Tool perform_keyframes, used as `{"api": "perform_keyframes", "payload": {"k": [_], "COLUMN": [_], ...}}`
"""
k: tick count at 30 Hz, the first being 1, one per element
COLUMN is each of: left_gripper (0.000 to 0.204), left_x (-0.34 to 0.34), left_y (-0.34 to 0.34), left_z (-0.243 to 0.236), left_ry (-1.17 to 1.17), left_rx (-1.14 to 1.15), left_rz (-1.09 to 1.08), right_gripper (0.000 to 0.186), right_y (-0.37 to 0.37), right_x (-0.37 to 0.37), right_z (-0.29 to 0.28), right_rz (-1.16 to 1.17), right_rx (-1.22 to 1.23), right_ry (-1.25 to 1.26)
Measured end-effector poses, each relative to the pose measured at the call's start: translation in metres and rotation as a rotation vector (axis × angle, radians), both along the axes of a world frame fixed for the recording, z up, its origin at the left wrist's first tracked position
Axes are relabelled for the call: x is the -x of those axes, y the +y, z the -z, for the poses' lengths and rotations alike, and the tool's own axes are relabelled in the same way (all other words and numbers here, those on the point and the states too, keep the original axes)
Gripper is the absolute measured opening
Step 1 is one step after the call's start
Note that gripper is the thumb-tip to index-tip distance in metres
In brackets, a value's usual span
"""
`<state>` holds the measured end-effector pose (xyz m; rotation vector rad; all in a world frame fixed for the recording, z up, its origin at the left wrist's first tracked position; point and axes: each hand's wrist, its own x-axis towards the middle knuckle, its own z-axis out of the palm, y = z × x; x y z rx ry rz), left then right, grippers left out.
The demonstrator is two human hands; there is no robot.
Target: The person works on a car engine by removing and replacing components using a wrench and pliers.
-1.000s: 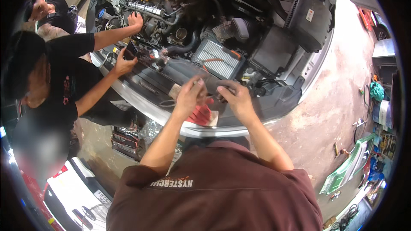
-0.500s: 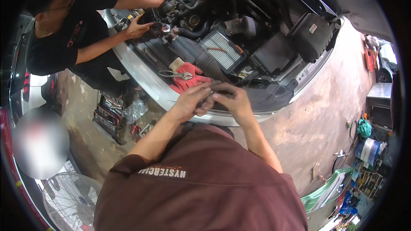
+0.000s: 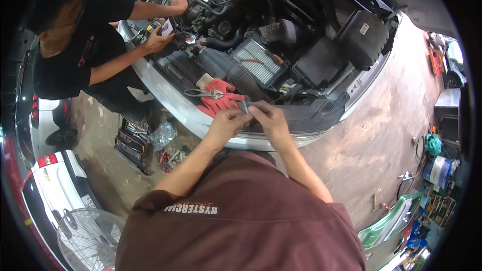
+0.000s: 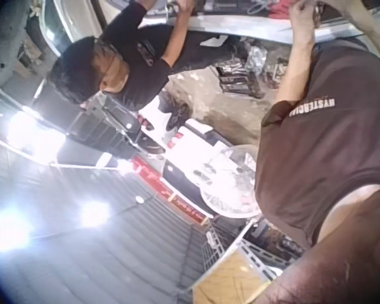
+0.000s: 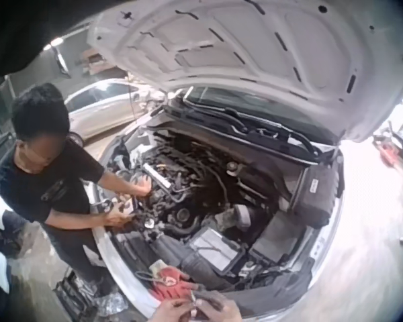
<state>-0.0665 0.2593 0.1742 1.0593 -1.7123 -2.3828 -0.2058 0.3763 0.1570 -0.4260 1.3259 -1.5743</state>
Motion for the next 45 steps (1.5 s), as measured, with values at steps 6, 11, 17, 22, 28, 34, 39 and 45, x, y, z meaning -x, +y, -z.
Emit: {"api": "perform_keyframes", "payload": {"k": [6,11,17,22,28,34,39,45], "left_gripper": [0.030,0.027,0.032,0.018,0.016,0.014,0.013,0.012], "left_x": [0.019,0.045,0.076,0.079,0.091,0.094,0.081,0.092], "left_y": [-0.021,-0.068,-0.197,-0.273,-0.270,-0.276,-0.281,-0.279], "left_z": [0.009,0.015,0.103,0.166,0.187,0.186,0.186,0.186], "left_ry": [-0.112,-0.121,-0.314,-0.171,-0.185,-0.194,-0.233,-0.222], "left_rx": [-0.453,-0.388,1.246,1.554,1.480,1.468,1.466,1.458], "left_rz": [-0.356,-0.311,-0.156,0.019,-0.018,-0.017,-0.020,-0.020], "right_gripper": [0.032,0.024,0.026,0.023,0.019,0.023,0.017,0.016], "right_y": [-0.021,-0.063,-0.190,-0.319,-0.409,-0.450,-0.452,-0.444], "right_x": [-0.006,0.022,0.091,0.108,0.120,0.130,0.110,0.122], "right_z": [0.007,0.027,0.101,0.193,0.293,0.333,0.289,0.300], "right_rz": [0.040,0.123,0.472,0.483,0.563,0.591,0.601,0.627], "right_rx": [-0.081,-0.039,-0.287,-0.357,-0.534,-0.750,-0.636,-0.583], "right_ry": [0.746,0.854,0.494,0.097,0.030,-0.091,-0.346,-0.301]}}
